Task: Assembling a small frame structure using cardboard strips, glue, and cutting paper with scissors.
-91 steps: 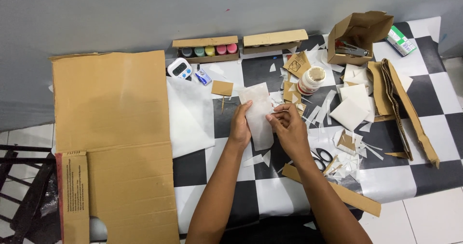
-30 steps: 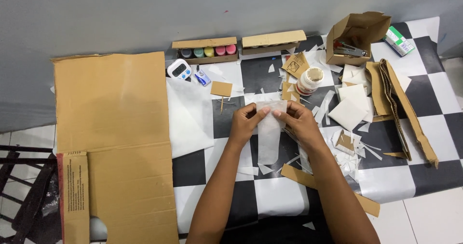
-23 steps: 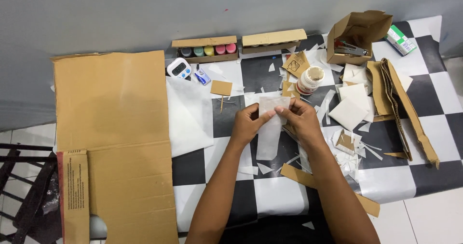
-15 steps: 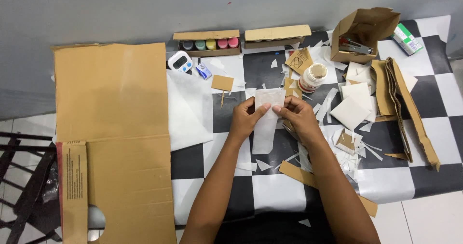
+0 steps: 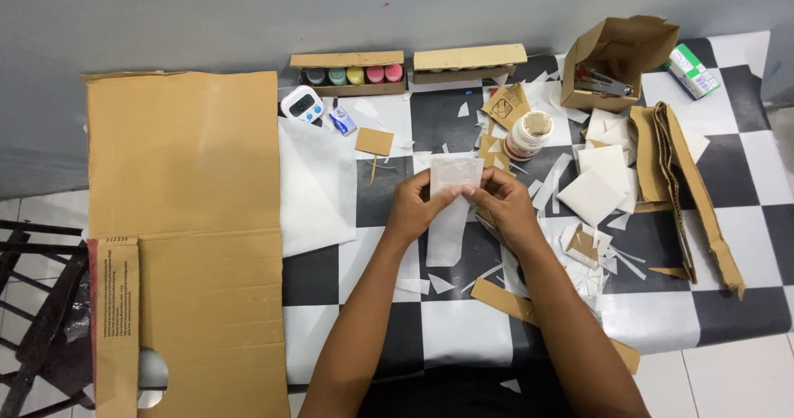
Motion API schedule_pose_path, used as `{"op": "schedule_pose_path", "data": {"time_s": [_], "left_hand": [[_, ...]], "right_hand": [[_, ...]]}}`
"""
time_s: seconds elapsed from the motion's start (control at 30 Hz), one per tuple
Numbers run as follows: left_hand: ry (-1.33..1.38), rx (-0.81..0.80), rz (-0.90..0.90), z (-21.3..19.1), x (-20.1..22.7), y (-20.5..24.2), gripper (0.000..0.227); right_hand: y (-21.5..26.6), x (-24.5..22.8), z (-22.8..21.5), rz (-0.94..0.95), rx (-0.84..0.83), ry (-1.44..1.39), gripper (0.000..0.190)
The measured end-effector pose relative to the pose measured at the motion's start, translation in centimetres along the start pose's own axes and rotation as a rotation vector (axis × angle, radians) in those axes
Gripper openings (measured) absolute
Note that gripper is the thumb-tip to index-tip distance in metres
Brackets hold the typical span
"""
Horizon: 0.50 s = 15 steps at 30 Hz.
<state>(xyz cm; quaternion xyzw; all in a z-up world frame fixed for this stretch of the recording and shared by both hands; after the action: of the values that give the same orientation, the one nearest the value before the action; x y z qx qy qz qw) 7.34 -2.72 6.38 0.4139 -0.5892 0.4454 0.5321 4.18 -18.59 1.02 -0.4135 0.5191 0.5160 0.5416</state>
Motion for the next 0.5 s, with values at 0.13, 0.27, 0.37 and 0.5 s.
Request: {"op": "schedule_pose_path", "data": {"time_s": [0.13,0.27,0.37,0.5], "left_hand": [[-0.027,-0.010,0.023,0.3,0.1,0.1,0.028],[-0.011,-0.029,0.035,0.2,0.6,0.2,0.030],[-0.003,-0.039,0.055,0.1,0.9,0.1,0.032],[-0.010,-0.031,0.080,0.2,1.0,0.2,0.033]], "right_hand": [[-0.2,1.0,-0.6,-0.015,0.004,0.009,0.017],[-0.3,2.3,-1.3,-0.021,0.022,0.005,0.019],[-0.2,1.8,-1.0,-0.027,0.012,0.011,0.018],[-0.3,1.9,-1.2,-0.031,0.025,0.004,0.017]]}}
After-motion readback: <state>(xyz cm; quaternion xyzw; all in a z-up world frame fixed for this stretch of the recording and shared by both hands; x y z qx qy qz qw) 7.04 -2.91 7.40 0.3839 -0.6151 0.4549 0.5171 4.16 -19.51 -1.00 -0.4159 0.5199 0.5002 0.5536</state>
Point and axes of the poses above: each hand's wrist, its own y-axis away from the middle knuckle, its own z-axis out of the palm, x = y × z, the point moved 9 cm from there along -y, towards the middle knuckle, and after that the axes turned 1 degree about z, right-handed, at the moved point
